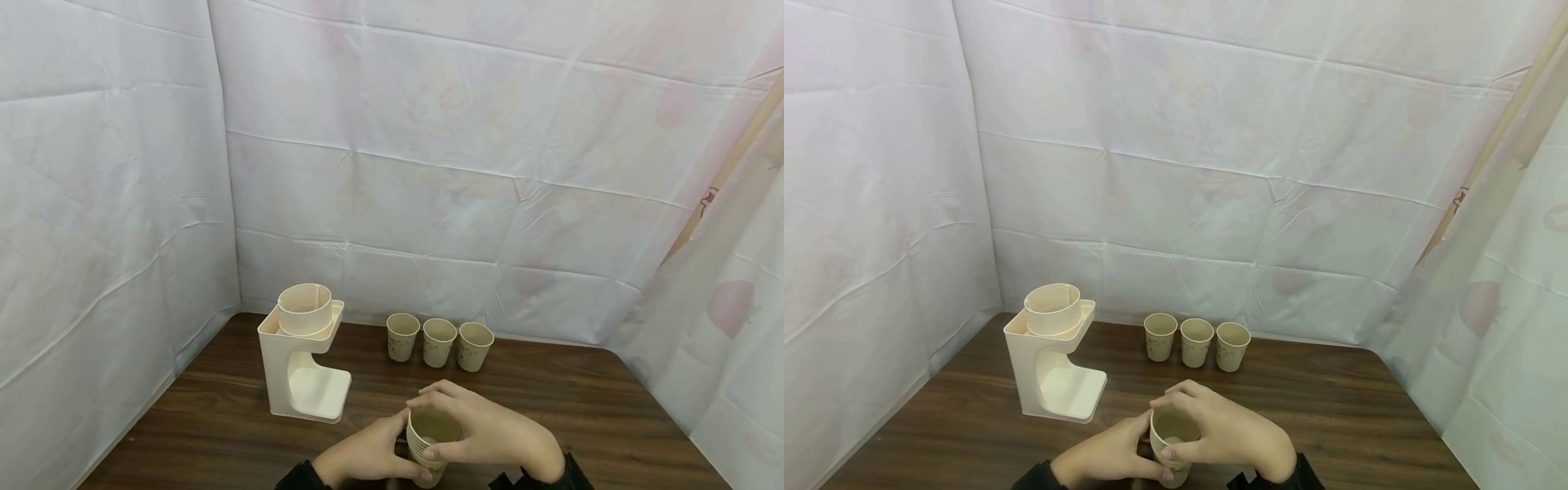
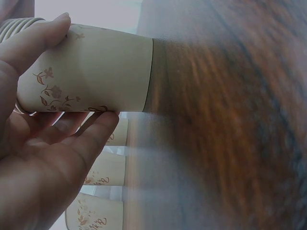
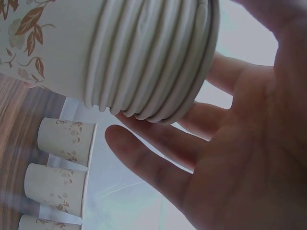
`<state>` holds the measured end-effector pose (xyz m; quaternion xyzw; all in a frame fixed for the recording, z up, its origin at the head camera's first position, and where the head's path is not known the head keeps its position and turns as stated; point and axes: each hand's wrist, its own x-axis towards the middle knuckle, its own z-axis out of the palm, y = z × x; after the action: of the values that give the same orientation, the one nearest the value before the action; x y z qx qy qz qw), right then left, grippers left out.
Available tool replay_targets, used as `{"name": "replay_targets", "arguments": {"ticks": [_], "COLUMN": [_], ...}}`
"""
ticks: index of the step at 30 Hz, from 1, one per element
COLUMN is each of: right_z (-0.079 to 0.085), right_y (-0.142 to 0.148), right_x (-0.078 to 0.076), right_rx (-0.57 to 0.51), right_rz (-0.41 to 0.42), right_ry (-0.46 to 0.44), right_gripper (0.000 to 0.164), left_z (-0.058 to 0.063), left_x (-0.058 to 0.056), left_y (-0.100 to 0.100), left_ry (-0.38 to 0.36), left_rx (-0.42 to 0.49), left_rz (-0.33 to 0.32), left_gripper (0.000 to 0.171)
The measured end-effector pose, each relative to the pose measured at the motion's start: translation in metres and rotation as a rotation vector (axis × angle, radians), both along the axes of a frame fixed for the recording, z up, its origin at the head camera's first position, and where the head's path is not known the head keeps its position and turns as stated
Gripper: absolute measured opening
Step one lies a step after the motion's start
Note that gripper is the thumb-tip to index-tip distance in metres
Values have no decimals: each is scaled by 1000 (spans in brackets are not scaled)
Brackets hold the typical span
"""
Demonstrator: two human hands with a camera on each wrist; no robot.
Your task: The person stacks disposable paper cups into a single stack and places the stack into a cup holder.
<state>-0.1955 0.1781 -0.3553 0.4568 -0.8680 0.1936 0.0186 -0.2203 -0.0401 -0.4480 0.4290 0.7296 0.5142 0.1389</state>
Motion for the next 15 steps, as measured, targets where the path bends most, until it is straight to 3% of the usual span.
{"name": "replay_targets", "arguments": {"ticks": [15], "right_z": [0], "right_y": [6], "right_x": [-1], "right_rx": [-20], "right_rz": [-21], "right_ry": [21], "right_gripper": [58], "left_z": [-2], "left_x": [-2], "left_y": [0], "left_ry": [6], "left_rx": [-8], "left_rz": [0], "left_gripper": [68]}}
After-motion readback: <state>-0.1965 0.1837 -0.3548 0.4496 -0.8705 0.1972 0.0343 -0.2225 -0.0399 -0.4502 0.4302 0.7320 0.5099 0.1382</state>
